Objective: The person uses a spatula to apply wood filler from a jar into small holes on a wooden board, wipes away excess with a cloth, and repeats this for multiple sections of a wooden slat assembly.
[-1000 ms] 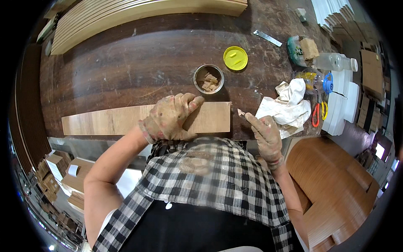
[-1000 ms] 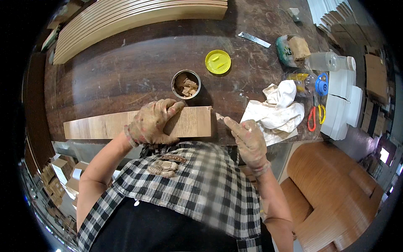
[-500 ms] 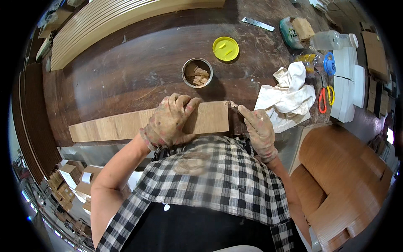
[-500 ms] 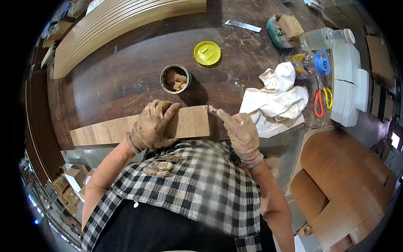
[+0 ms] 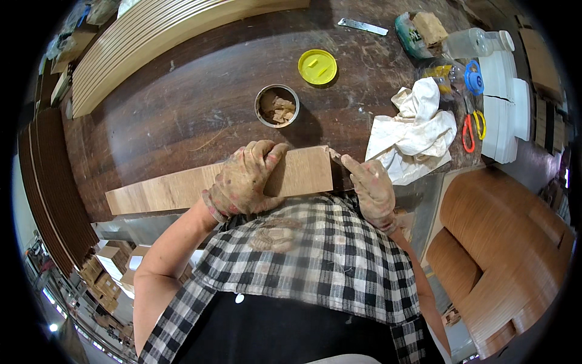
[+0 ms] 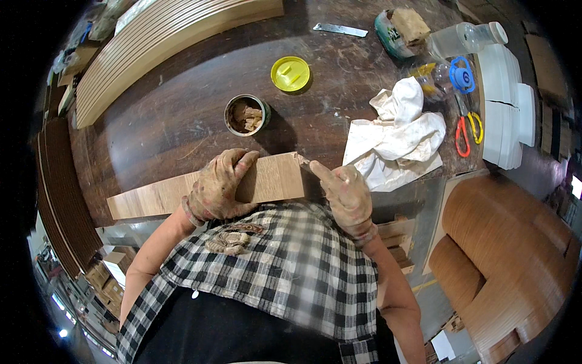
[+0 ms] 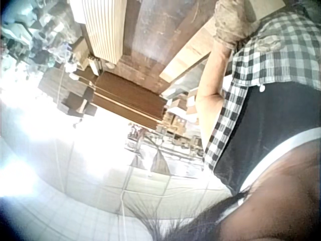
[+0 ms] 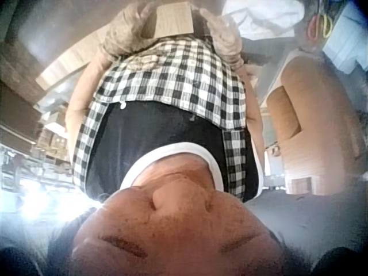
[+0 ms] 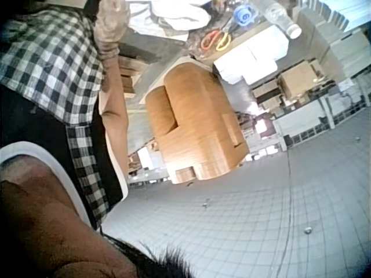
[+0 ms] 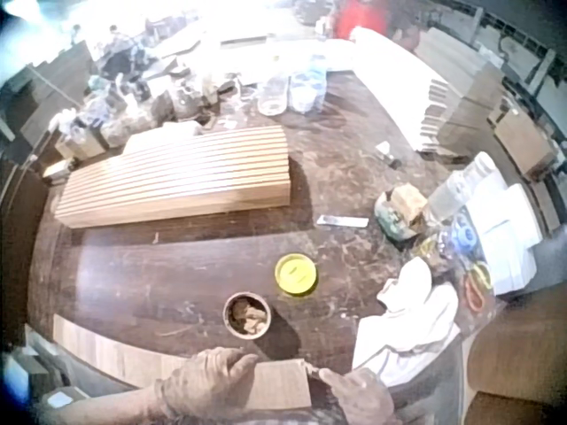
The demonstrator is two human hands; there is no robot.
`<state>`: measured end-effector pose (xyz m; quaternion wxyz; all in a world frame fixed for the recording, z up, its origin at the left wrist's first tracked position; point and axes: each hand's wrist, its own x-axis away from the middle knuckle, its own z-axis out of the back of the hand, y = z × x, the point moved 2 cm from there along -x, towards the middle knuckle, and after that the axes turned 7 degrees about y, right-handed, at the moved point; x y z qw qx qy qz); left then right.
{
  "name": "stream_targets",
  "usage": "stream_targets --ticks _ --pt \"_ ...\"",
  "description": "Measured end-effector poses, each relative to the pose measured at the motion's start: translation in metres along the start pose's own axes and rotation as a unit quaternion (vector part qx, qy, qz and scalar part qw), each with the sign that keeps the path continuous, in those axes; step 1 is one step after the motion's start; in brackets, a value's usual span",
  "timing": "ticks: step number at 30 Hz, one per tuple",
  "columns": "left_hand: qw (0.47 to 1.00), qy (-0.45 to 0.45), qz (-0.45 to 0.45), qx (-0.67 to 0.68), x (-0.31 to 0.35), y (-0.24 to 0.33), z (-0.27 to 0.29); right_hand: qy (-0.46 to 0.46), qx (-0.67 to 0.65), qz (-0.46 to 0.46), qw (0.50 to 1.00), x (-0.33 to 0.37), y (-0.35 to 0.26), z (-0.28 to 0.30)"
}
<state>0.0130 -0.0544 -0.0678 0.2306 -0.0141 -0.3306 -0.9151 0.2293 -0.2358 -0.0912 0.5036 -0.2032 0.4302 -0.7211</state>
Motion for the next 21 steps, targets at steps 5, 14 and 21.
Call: stream_targets --ticks 5,14,21 --pt "1.0 -0.001 -0.004 0.019 0.0 -0.003 -0.002 -0.049 0.117 0.045 0.991 -0.006 -0.005 0.003" --pt "1.0 -0.001 -0.01 0.005 0.0 -0.004 -0.003 -0.086 0.17 0.067 0.979 -0.015 -0.012 0.012" --pt "1.0 -0.008 -0.008 -0.006 0.001 -0.003 -0.003 -0.094 0.275 0.12 0.949 -0.021 -0.015 0.01"
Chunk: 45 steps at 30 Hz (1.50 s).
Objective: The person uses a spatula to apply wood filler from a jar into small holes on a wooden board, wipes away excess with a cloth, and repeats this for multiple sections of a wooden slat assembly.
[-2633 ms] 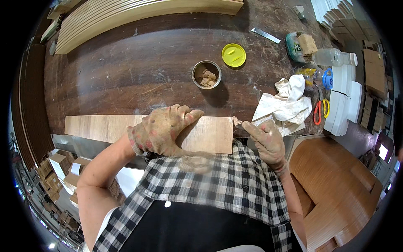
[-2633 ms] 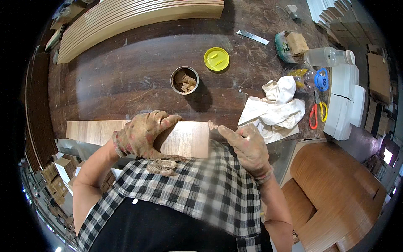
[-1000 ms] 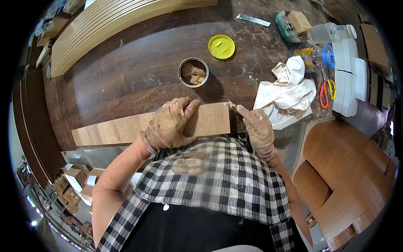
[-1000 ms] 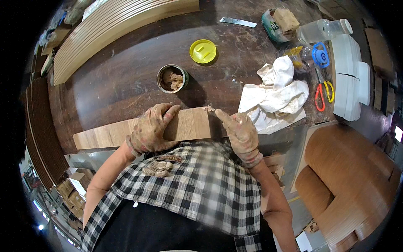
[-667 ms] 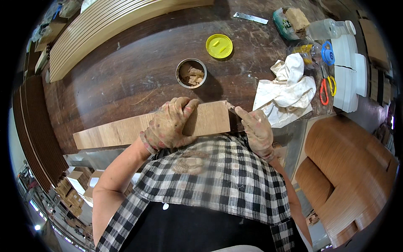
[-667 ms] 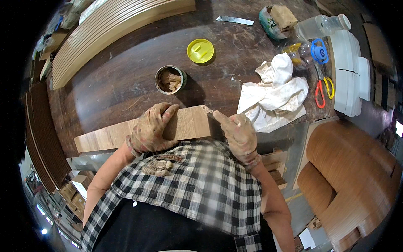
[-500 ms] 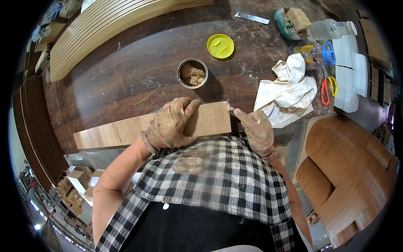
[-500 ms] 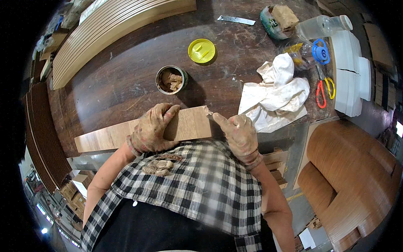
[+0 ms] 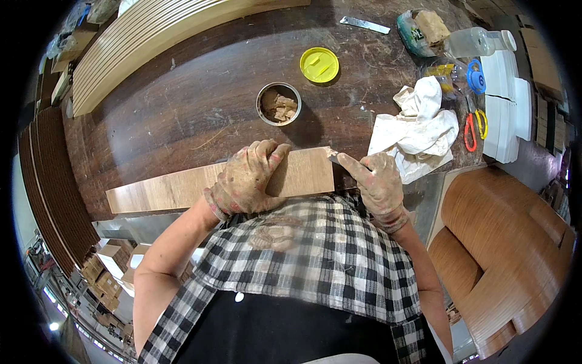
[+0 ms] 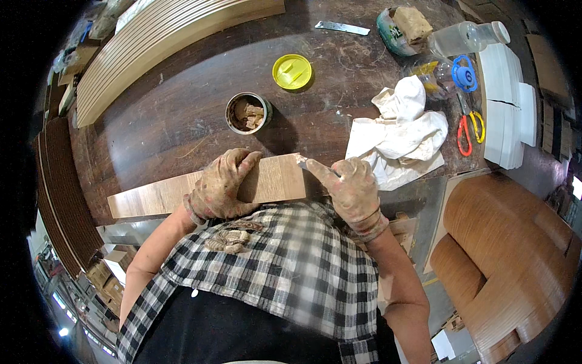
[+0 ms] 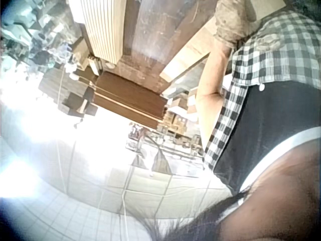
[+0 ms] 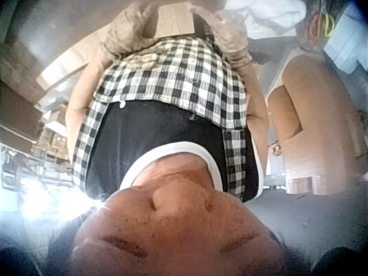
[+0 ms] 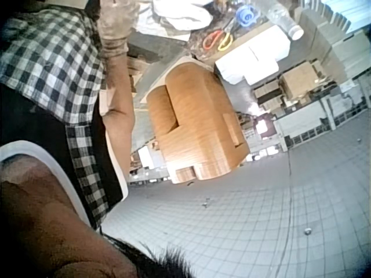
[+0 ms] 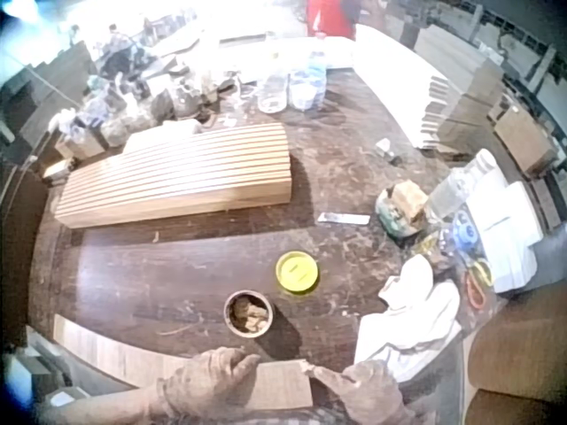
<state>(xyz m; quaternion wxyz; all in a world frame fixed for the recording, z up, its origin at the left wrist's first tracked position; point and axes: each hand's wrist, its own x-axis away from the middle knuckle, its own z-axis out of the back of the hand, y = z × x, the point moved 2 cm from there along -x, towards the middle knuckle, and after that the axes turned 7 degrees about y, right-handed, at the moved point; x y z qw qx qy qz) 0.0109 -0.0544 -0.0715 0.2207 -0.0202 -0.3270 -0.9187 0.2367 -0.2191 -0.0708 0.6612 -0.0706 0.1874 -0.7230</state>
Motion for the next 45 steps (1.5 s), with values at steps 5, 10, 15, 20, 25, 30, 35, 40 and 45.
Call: stream_targets --ticks 5,10,15,20,25,30,35,40,45 --pt "1.0 -0.013 0.01 0.004 0.002 0.001 -0.002 -0.001 -0.074 -0.015 0.997 0.008 -0.003 0.004" --pt "1.0 -0.011 0.008 0.003 0.0 0.001 -0.002 -0.027 -0.125 -0.041 0.991 0.004 0.001 0.007" --pt "1.0 -0.019 0.01 0.001 -0.001 0.001 -0.001 0.006 -0.093 -0.006 0.996 -0.002 0.005 -0.002" --pt "0.999 -0.04 0.031 0.012 -0.003 0.001 -0.001 0.005 -0.076 0.008 0.997 0.006 0.005 0.001" --pt "1.0 -0.015 0.007 -0.001 0.001 -0.002 -0.001 0.017 -0.088 0.002 0.996 0.001 0.002 0.005" --pt "0.999 -0.028 0.012 0.011 -0.001 0.0 0.001 -0.009 -0.019 0.04 0.999 -0.005 0.0 0.003" --pt "1.0 -0.017 0.002 0.018 0.001 -0.002 -0.001 0.022 -0.038 0.023 0.999 0.0 0.0 0.003" --pt "1.0 -0.024 0.008 0.017 0.0 -0.002 -0.002 0.003 -0.09 -0.008 0.996 0.012 0.003 0.003" --pt "1.0 -0.017 0.0 -0.003 0.0 -0.001 0.0 0.014 -0.059 0.006 0.998 0.001 0.001 0.007"
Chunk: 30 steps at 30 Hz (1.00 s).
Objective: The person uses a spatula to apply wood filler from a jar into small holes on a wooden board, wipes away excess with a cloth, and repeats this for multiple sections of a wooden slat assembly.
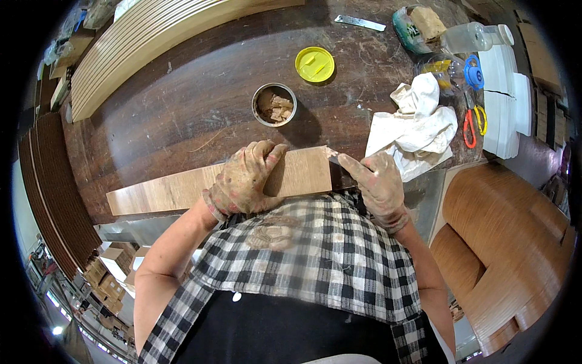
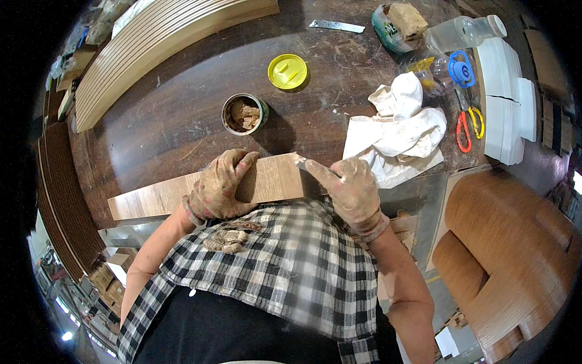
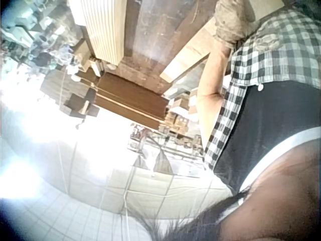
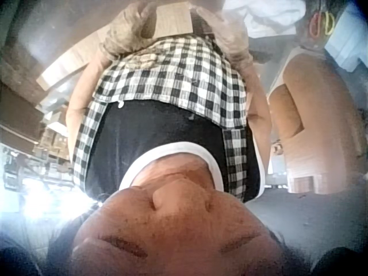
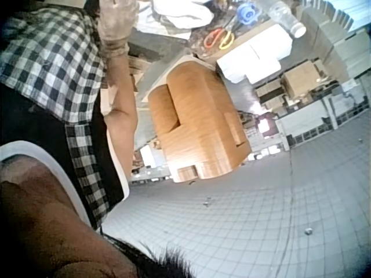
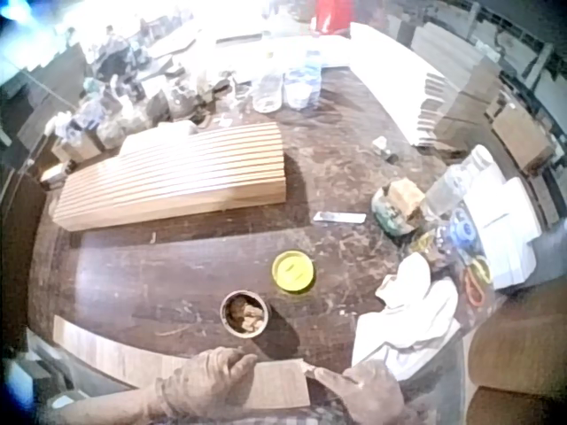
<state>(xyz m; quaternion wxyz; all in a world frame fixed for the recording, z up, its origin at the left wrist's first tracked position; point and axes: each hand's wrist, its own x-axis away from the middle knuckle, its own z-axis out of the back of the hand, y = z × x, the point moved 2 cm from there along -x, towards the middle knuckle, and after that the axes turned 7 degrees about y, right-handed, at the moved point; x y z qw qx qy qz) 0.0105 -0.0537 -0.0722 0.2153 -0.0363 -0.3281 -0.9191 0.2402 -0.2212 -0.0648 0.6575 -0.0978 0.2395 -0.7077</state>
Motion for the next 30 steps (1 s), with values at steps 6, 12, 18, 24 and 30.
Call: stream_targets --ticks 6,12,18,24,30 --pt "1.0 0.001 0.004 0.003 0.001 0.001 -0.002 0.014 0.061 0.039 0.997 0.0 -0.001 -0.007" --pt "1.0 0.006 0.009 0.005 0.0 0.002 0.0 -0.004 -0.033 -0.009 0.999 0.012 0.001 -0.002" --pt "1.0 0.008 -0.003 0.005 0.0 0.0 0.0 0.006 0.059 0.034 0.998 -0.01 -0.008 -0.002" --pt "1.0 0.008 0.004 0.0 0.0 0.001 0.0 -0.018 0.079 0.004 0.997 0.003 -0.002 -0.001" --pt "1.0 -0.001 0.015 -0.001 -0.004 0.003 0.005 0.035 0.048 0.014 0.998 0.0 -0.001 0.002"
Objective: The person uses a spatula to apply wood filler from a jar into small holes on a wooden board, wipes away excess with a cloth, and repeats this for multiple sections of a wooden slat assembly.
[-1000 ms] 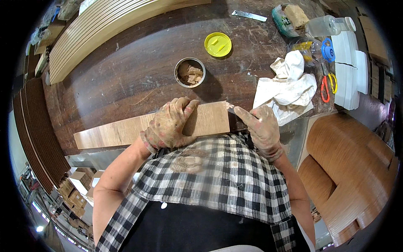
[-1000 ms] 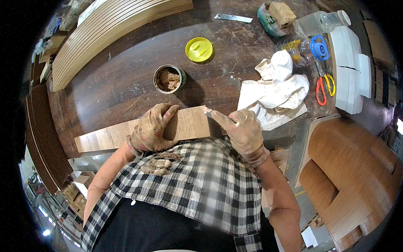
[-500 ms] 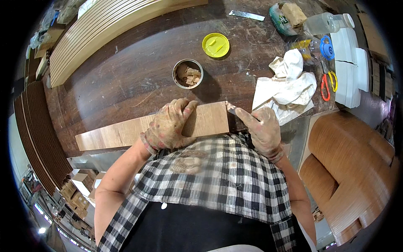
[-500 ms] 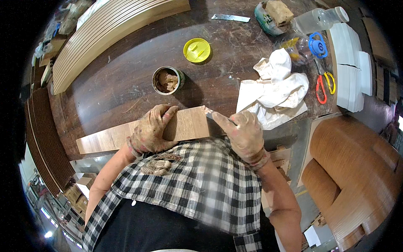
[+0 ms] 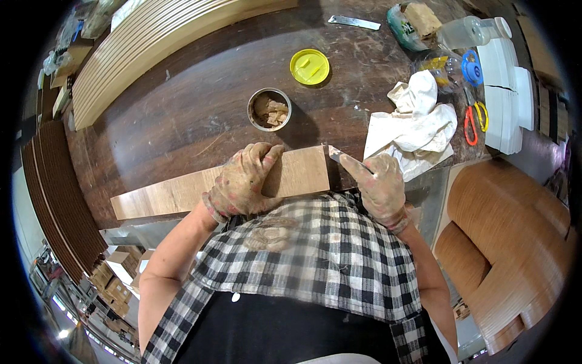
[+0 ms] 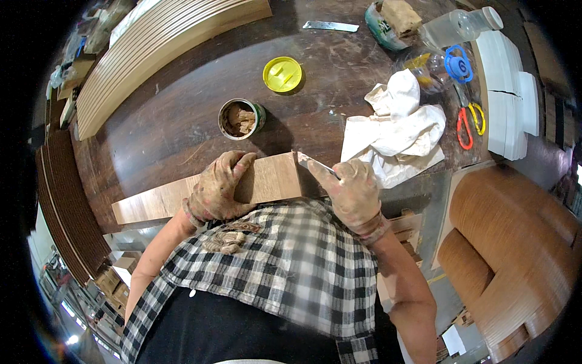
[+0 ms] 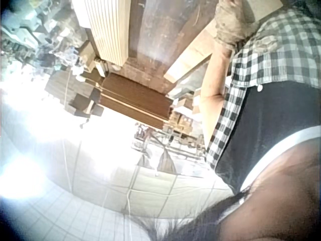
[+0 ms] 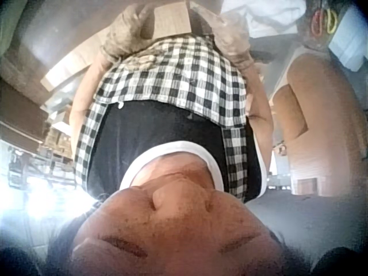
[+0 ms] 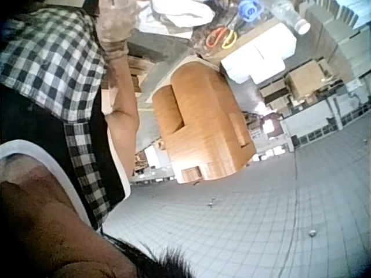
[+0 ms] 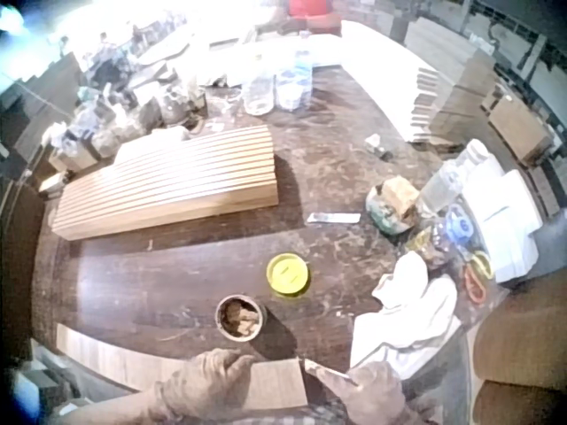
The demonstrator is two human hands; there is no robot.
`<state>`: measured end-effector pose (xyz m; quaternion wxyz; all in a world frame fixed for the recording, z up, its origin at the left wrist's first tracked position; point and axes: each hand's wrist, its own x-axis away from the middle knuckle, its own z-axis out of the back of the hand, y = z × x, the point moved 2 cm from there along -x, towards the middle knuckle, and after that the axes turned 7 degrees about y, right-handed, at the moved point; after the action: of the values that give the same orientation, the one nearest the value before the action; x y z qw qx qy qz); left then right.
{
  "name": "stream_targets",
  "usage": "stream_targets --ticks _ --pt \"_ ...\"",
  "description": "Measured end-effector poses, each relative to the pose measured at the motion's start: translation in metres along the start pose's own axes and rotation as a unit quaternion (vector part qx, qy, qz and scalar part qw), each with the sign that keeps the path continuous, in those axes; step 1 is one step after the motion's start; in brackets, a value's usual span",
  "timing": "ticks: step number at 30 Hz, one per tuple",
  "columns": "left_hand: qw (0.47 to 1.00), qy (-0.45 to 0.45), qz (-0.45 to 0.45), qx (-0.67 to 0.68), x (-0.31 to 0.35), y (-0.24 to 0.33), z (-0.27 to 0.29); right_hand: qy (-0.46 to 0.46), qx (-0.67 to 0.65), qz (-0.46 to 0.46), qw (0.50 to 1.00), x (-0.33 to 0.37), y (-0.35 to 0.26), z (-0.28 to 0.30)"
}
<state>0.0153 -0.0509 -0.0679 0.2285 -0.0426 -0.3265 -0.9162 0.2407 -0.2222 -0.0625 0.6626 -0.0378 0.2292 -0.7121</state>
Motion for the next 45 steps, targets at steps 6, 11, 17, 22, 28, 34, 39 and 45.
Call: stream_targets --ticks 6,11,17,22,28,34,39,45 --pt "1.0 0.008 -0.01 0.003 0.001 -0.002 -0.002 -0.018 -0.022 0.017 0.999 -0.013 -0.007 -0.003" --pt "1.0 0.013 -0.009 0.006 0.0 0.0 0.002 -0.035 0.039 -0.002 0.999 -0.005 0.002 -0.001" --pt "0.998 0.047 -0.032 -0.015 0.004 -0.001 -0.001 0.014 -0.292 -0.221 0.93 -0.006 0.009 -0.008" --pt "0.998 0.054 -0.036 -0.022 0.002 -0.004 -0.006 0.008 -0.547 -0.377 0.747 0.0 0.008 -0.02" --pt "0.993 0.097 -0.048 -0.051 -0.005 -0.015 -0.014 0.005 -0.575 -0.375 0.727 -0.016 -0.001 -0.02" --pt "0.936 0.275 0.141 0.171 0.005 -0.06 -0.025 -0.021 -0.539 -0.29 0.791 -0.051 -0.008 -0.016" --pt "0.925 0.321 0.079 0.186 -0.029 -0.052 -0.005 0.062 -0.145 0.056 0.986 -0.116 -0.03 -0.019" --pt "0.913 0.348 0.041 0.207 -0.055 -0.049 -0.01 -0.046 0.009 0.076 0.996 -0.144 -0.052 -0.021"
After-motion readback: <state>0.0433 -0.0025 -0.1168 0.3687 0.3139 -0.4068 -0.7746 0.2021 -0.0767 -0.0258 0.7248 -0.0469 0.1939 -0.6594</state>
